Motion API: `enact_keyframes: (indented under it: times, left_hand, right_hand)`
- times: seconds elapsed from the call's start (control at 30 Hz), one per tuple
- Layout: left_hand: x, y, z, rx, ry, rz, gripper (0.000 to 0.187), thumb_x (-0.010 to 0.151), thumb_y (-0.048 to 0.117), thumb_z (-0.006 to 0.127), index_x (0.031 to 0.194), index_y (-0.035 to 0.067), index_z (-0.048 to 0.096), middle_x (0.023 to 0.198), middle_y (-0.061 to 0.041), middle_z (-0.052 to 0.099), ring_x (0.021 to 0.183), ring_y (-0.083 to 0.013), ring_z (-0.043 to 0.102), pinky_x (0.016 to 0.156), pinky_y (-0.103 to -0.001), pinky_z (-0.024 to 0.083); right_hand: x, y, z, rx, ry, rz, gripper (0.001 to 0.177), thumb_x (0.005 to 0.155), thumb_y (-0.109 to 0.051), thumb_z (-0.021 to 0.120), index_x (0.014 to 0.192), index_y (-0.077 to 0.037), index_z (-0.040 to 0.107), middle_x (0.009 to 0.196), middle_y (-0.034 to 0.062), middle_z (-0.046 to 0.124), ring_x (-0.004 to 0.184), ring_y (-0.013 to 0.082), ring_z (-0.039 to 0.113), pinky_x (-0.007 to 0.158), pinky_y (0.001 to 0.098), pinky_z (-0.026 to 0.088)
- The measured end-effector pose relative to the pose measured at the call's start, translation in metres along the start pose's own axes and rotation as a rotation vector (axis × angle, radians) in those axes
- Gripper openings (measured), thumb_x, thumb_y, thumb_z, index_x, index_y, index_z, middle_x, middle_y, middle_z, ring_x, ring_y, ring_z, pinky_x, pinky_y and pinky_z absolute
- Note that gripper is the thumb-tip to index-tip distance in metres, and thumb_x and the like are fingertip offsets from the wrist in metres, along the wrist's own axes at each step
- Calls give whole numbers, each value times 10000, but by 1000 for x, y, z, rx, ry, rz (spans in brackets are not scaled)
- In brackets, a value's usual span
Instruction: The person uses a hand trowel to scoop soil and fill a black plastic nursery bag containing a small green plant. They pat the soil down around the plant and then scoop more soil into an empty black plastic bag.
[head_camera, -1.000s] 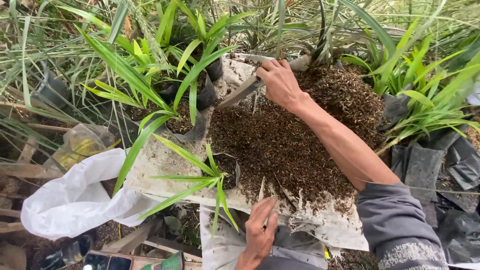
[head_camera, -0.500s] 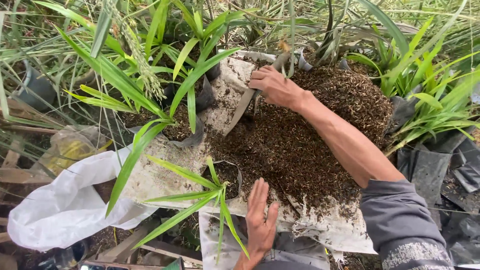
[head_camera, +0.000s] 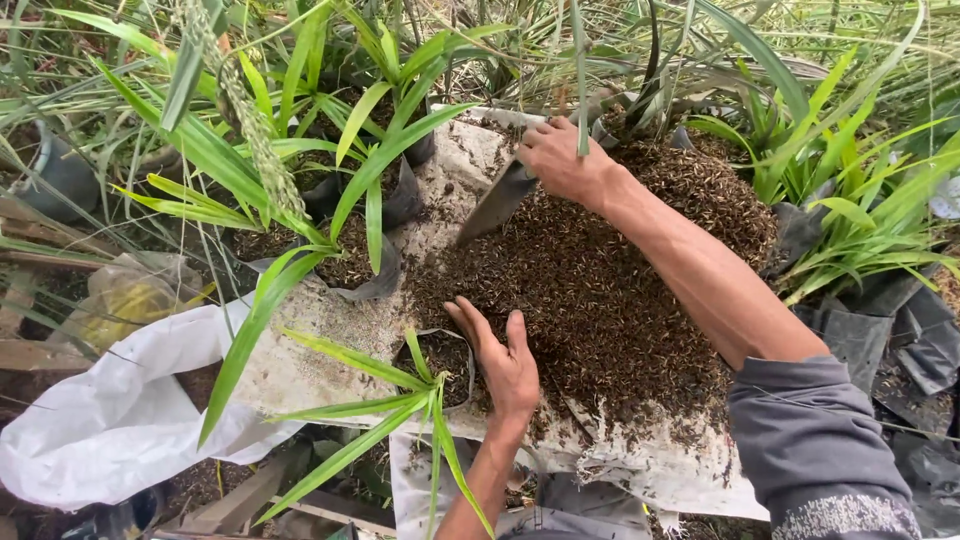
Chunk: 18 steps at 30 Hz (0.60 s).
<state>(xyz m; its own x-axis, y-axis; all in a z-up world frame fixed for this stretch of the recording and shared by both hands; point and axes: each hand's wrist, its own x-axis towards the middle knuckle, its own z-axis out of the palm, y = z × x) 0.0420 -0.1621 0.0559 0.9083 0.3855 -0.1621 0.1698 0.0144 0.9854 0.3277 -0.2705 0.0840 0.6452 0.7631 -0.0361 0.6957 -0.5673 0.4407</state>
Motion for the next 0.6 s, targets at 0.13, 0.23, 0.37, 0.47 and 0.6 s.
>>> enact_keyframes:
  times: [0.13, 0.23, 0.37, 0.47, 0.6]
  left_hand:
    - [15, -9, 8, -8, 54, 23, 846, 1057, 378, 448, 1622, 17, -68, 1670, -272, -158, 1546, -384, -129, 1229, -505, -83]
    - [25, -10, 15, 54, 86, 42, 845, 1056, 405, 458, 1628, 19, -30, 1683, -264, -97, 1555, -385, -87, 1241, -506, -49]
    - [34, 6, 16, 40, 74, 135, 780, 1064, 409, 419, 1622, 0, 58, 1684, -277, -3, 1561, -393, -17, 1246, -515, -21]
    - [31, 12, 15, 61, 41, 239, 709, 1073, 357, 425, 1624, 22, 130, 1685, -271, 34, 1559, -410, 16, 1240, -556, 7]
    - [0, 21, 10, 72, -75, 370, 606, 1074, 288, 424, 1595, 27, 256, 1674, -287, 65, 1541, -446, 75, 1230, -605, 36]
  right_hand:
    - [-7, -6, -11, 114, -301, -71, 206, 988, -88, 587, 1126, -180, 710, 1098, 32, 736, 1082, 182, 675, 952, 382, 536]
    - [-15, -14, -40, 143, -455, -179, 216, 986, -66, 578, 1133, -176, 691, 1080, 52, 754, 1050, 190, 693, 944, 407, 565]
    - [-26, -6, -64, 444, -558, -80, 277, 950, 20, 542, 1175, -70, 675, 1086, 156, 739, 976, 270, 731, 899, 471, 595]
    - [-35, 9, -70, 508, -583, -52, 341, 949, 44, 511, 1269, -12, 615, 1076, 214, 719, 854, 289, 740, 810, 467, 608]
    - [-50, 29, -62, 560, -563, 26, 394, 1008, -41, 572, 1402, -35, 562, 964, 211, 726, 642, 219, 687, 656, 360, 590]
